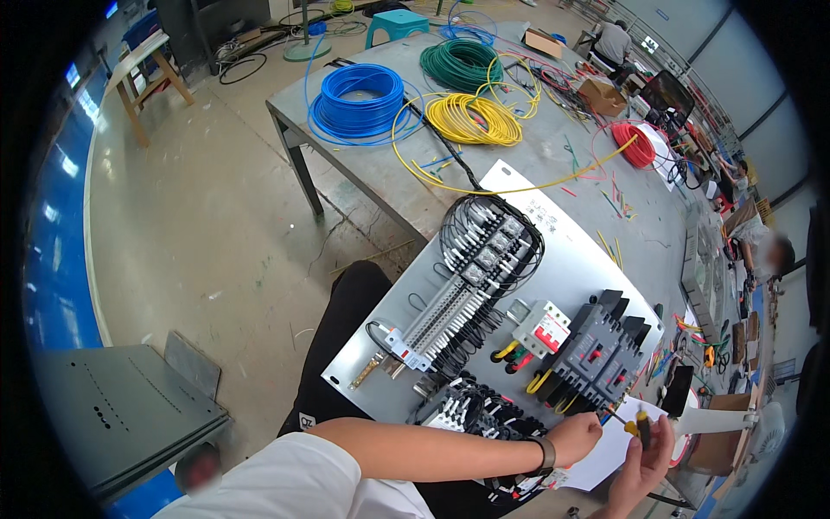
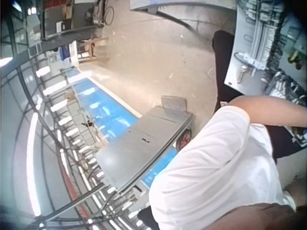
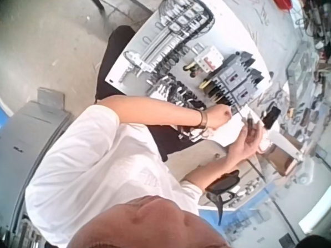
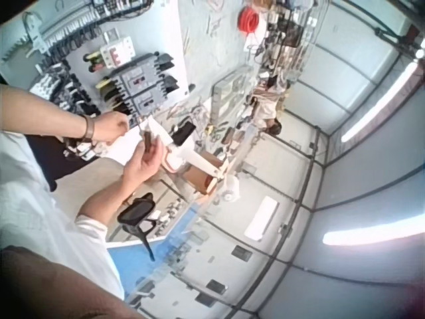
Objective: The person assembles an electrical control panel by connecting colored wires to terminal blocks and circuit breakers. They use a screwdriver to tighten connections and strip wire ends, working methodically across multiple components on the panel.
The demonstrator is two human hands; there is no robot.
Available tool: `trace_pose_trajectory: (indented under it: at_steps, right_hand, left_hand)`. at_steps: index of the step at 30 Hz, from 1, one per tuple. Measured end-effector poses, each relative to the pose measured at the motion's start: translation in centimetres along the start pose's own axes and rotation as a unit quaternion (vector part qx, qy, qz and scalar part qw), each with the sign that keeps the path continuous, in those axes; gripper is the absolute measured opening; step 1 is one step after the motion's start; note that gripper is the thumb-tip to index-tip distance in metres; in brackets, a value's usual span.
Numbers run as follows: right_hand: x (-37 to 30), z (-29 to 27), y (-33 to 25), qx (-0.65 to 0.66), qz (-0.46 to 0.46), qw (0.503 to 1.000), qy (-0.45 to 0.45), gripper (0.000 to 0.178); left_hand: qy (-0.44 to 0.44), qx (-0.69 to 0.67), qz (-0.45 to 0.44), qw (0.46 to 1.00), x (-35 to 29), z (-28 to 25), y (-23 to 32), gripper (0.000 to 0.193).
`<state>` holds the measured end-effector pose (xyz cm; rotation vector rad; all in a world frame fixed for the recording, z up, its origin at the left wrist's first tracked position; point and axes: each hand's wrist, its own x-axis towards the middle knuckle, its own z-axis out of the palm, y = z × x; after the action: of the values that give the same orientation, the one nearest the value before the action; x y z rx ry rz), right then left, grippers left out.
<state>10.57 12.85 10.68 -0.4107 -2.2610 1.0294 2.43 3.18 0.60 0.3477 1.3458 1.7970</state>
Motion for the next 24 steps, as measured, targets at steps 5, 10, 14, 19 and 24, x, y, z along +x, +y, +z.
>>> trace_pose_trajectory:
  at_steps: [5, 10, 14, 19, 24]
  right_hand:
    - [-0.6, -0.6, 5.0, 0.176, 0.078, 0.981, 0.020, 0.054]
    - [-1.9, 3.0, 7.9, 0.134, 0.066, 0.988, 0.027, 0.032]
    - [-0.9, 4.0, 7.2, 0.078, 0.145, 0.980, 0.112, 0.020]
    - [-1.2, 4.5, 6.8, 0.101, 0.131, 0.969, 0.181, 0.019]
    - [-1.2, 4.3, 6.9, 0.136, 0.101, 0.973, 0.159, 0.016]
  left_hand:
    - [0.030, 0.015, 0.035, 0.999, 0.1, 0.4, -0.7, 0.025]
    - [-0.008, 0.020, 0.009, 1.000, -0.7, -0.2, 0.8, 0.027]
    - [0.004, 0.032, 0.028, 0.999, 0.1, 0.0, -0.9, 0.027]
    - [0.008, 0.057, 0.047, 0.997, -0.3, 0.2, -0.8, 0.023]
    - [0.031, 0.078, 0.062, 0.995, -0.9, 0.2, -0.1, 0.023]
